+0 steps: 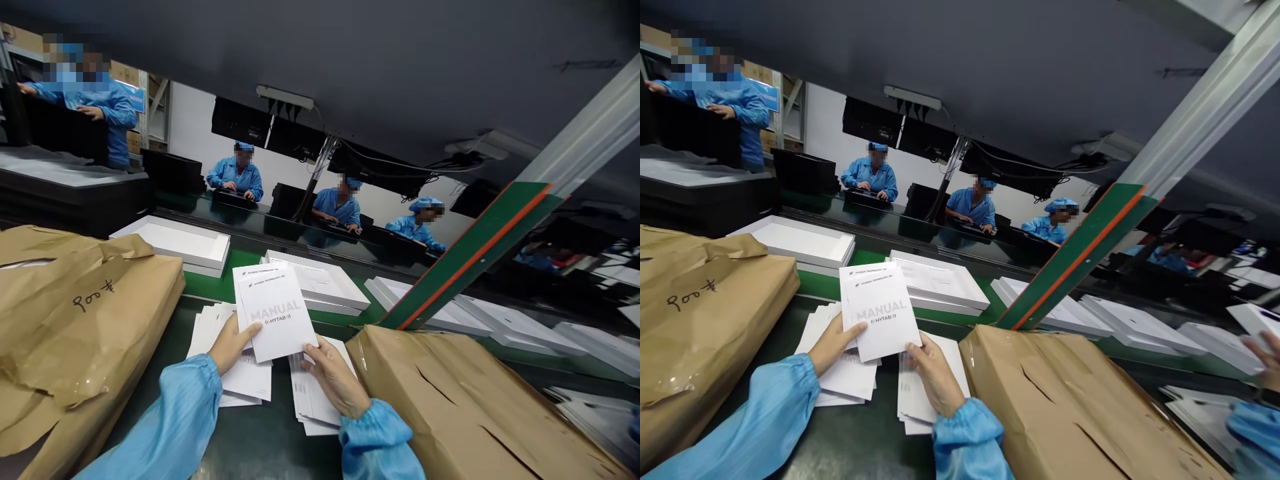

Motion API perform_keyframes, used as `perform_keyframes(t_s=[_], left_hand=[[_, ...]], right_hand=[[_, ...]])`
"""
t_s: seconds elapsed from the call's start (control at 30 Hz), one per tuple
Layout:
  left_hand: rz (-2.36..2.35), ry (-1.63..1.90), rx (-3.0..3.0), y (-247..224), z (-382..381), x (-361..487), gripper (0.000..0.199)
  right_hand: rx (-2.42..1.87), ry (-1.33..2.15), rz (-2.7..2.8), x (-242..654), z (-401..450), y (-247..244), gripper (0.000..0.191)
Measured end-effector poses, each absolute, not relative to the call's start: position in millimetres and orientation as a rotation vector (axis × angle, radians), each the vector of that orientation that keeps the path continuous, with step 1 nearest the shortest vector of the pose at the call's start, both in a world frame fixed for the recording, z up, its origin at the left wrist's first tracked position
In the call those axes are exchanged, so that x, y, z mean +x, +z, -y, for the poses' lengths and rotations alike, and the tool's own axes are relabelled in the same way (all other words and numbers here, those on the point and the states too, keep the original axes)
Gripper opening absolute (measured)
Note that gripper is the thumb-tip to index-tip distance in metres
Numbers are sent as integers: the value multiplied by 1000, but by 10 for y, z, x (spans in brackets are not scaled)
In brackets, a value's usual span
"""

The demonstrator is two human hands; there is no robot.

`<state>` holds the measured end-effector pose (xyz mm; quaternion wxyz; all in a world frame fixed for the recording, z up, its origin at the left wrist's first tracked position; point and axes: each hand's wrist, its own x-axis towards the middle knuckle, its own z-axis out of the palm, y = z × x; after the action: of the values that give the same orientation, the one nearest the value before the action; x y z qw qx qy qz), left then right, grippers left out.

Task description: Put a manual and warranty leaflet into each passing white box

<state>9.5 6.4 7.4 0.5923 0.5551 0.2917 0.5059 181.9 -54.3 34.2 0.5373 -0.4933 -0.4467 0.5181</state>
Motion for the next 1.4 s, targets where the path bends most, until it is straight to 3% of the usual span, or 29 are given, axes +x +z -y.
perform_keyframes(t_s=[0.23,0.43,0.87,1.1,1.4], left_hand=[[-653,1078,1360,90,-57,79,42],[-584,1041,1300,49,-83,83,45],[-574,1124,1234,13,-104,78,44],[-506,1000,1233,50,-67,79,46],[-557,831,1082,63,-15,60,45]], right_hand=[[-1295,1266,1287,1904,490,270,26],[-1256,1108,1109,1841,460,160,28],[-1222,1272,1193,1868,458,129,31],[-1217,1140,1163,1877,436,72,27],[-1138,1227,1121,1862,457,133,31]])
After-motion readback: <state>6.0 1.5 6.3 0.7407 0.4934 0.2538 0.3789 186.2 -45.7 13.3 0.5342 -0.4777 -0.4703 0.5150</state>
